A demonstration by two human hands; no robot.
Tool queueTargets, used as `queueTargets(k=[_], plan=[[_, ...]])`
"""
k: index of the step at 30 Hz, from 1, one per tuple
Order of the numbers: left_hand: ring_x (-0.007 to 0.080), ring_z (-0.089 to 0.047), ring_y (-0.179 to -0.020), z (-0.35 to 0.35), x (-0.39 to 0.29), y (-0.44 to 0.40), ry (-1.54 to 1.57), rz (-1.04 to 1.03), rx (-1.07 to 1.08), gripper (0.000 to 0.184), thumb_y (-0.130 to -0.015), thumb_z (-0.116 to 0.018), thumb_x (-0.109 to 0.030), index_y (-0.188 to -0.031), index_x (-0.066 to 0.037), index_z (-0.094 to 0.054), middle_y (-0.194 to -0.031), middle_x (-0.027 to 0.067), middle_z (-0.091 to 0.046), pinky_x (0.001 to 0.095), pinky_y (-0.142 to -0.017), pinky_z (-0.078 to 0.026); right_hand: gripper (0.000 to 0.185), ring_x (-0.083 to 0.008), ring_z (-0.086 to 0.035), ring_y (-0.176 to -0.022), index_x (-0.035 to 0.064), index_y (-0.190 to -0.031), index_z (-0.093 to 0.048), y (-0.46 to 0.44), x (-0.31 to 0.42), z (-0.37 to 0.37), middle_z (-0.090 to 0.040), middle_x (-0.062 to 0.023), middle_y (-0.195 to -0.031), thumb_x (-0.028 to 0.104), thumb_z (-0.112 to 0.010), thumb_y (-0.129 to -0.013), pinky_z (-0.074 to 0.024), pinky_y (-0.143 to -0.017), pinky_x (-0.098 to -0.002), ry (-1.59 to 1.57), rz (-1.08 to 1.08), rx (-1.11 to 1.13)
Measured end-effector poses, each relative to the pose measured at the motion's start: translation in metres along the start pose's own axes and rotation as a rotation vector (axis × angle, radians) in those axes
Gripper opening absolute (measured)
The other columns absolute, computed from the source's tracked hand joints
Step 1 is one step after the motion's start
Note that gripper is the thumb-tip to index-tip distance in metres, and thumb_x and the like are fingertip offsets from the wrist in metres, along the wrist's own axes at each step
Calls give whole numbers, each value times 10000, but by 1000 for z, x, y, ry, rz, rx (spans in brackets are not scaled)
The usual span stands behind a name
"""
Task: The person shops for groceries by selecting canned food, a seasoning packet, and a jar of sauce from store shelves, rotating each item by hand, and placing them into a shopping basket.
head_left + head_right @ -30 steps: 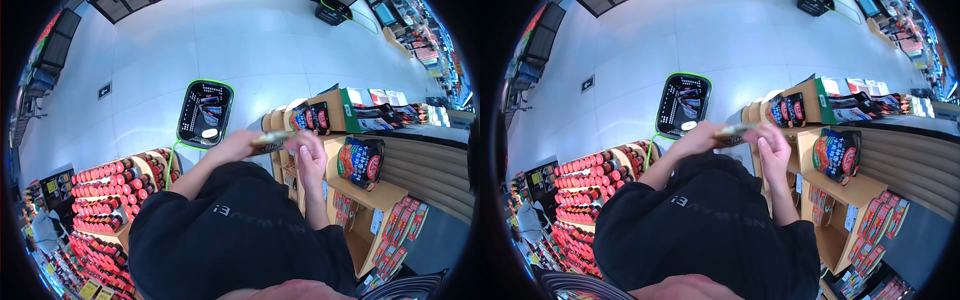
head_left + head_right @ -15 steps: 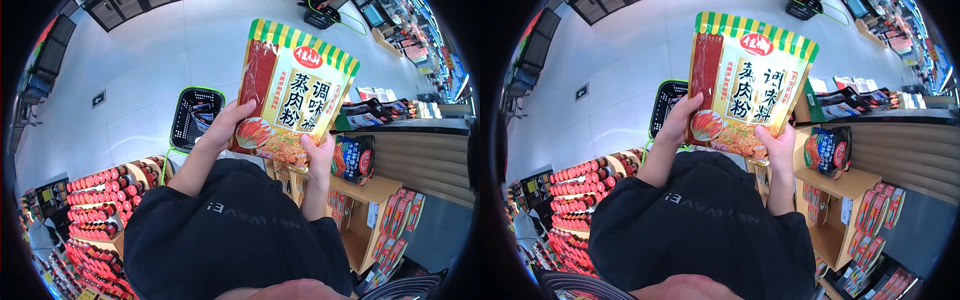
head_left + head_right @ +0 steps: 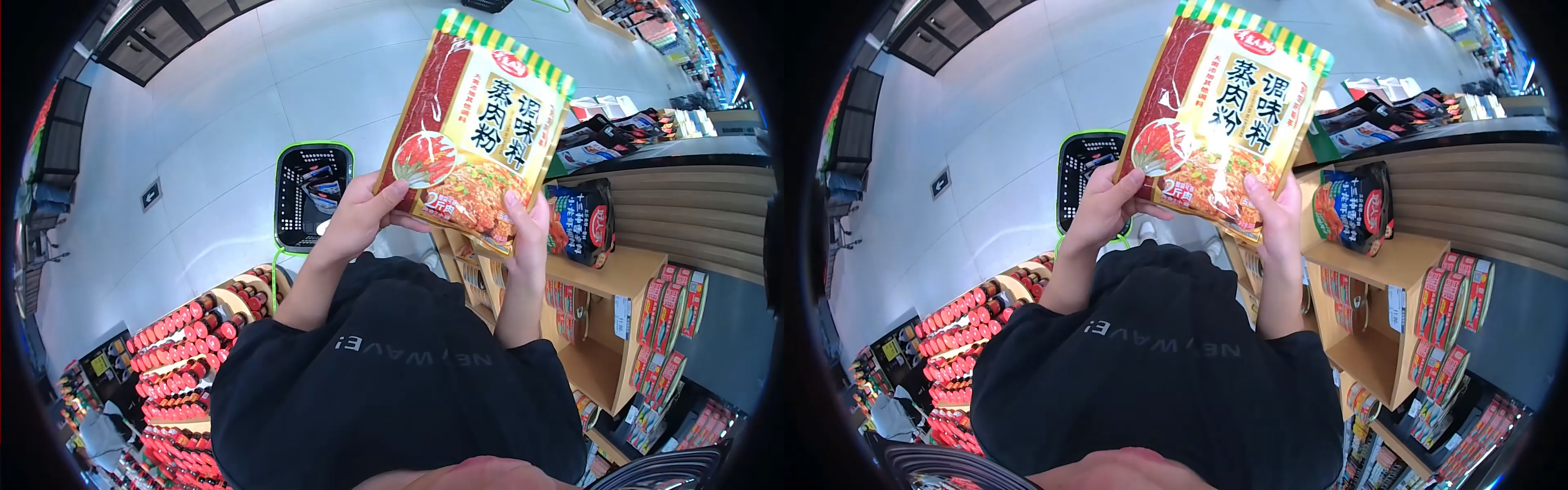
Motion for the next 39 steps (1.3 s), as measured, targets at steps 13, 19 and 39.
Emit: queueTargets(k=[13, 19, 39], plan=[[266, -673, -981, 1, -1, 6, 165, -91, -113, 380, -1032, -432, -226, -1289, 53, -443, -1188, 185, -609, 391, -742, -613, 406, -331, -692, -886, -70, -1328, -360, 12, -8, -6, -619, -236, -1148, 77, -496, -974, -599, -739, -400, 1, -76, 258], [289, -642, -1061, -3, -9, 11, 161, -117, -46, 384, -1010, -468, -162, -1317, 60, -407, -1246, 204, -571, 434, -818, -599, 391, -324, -690, -895, -81, -1314, -374, 17, -8, -7, -614, -239, -1167, 84, -492, -980, -584, -755, -405, -18, -26, 284], [297, -602, -1139, -7, -2, 13, 211, -107, 56, 395, -1031, -417, -183, -1343, 56, -381, -1290, 197, -550, 474, -919, -548, 531, -280, -611, -1105, -44, -1338, -394, 20, -16, 4, -565, -185, -1258, 325, -532, -981, -548, -854, -441, -119, 71, 220]])
Point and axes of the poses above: each hand's wrist, its own y-axis away from the middle knuckle, its own z-axis out of the back of the hand, x = y × z, the point moved 4 cm from there along -y, towards the middle knuckle
